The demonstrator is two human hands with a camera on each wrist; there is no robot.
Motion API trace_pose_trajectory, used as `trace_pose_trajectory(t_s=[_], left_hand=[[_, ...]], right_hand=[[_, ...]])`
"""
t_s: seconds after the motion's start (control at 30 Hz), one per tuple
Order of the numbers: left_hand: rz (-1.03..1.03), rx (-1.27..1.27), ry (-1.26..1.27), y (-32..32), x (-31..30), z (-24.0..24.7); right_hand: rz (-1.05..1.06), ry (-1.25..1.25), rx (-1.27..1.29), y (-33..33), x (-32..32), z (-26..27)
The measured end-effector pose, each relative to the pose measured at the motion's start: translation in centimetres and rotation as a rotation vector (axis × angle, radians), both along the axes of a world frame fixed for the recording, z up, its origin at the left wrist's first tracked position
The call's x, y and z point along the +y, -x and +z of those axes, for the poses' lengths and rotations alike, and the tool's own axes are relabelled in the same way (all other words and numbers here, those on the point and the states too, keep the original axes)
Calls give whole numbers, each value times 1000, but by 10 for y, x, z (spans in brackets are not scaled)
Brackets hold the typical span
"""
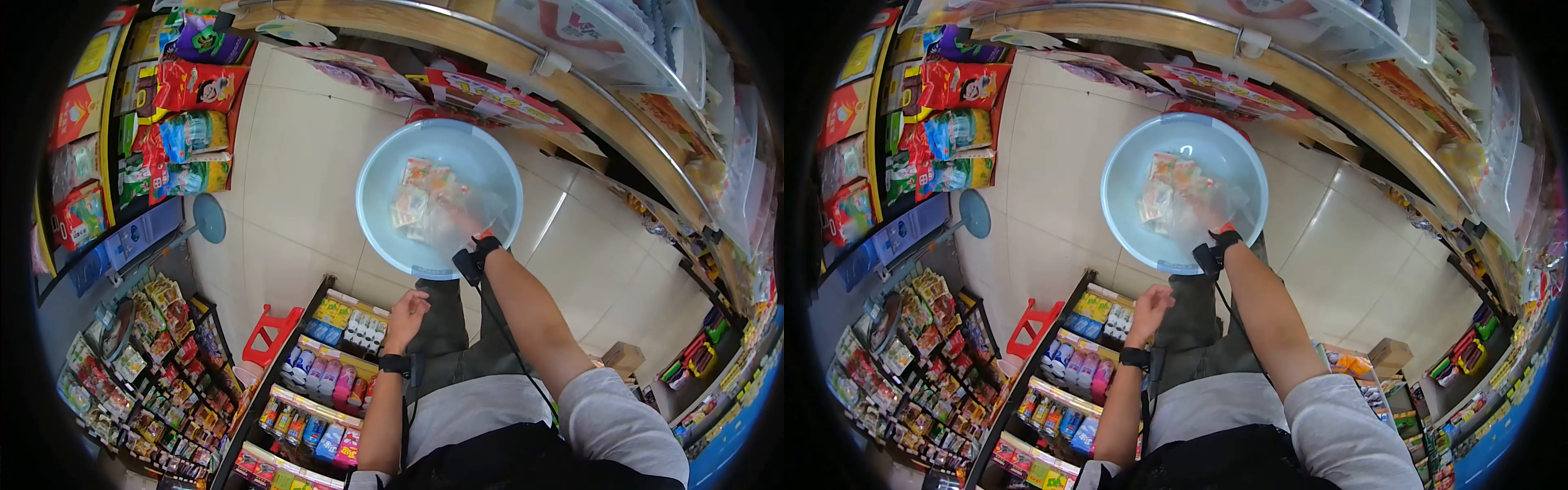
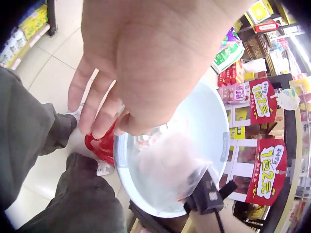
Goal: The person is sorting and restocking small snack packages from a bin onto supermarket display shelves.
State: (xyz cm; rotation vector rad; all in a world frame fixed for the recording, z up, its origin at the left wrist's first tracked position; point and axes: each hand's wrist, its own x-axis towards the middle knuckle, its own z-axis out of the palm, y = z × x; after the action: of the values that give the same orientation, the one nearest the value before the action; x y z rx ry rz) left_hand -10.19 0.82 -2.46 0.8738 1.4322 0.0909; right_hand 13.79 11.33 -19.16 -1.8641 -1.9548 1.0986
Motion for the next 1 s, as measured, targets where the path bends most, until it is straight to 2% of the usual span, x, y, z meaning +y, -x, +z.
trace_pose_trajectory(t_s=[0.1, 0.37, 0.5, 0.57, 0.67, 0.8, 0.87, 0.9, 1.0], left_hand=[[-112, 11, 1, -8, 2, 8], [-119, -16, 7, 1, -22, 2], [-111, -30, 14, 11, -25, 0], [-110, -37, -2, 11, -22, 5], [-125, -67, -31, 11, -14, 11], [-75, -138, -75, 6, 0, 17], [-101, -148, -121, 3, 11, 22], [-117, -154, -143, 2, 17, 25], [-189, -183, -166, -1, 42, 40]], right_hand=[[9, -21, -12, 8, 6, 0], [-10, -84, -36, 11, 6, 8], [-100, -193, 35, 5, -2, 17], [-207, -266, 137, -3, -12, 27], [-515, -233, 344, -15, -31, 53], [-1125, 156, 714, -18, -36, 113], [-1308, 440, 865, -27, -26, 177], [-1304, 313, 763, -31, -33, 166], [-1245, 231, 667, -44, -35, 188]])
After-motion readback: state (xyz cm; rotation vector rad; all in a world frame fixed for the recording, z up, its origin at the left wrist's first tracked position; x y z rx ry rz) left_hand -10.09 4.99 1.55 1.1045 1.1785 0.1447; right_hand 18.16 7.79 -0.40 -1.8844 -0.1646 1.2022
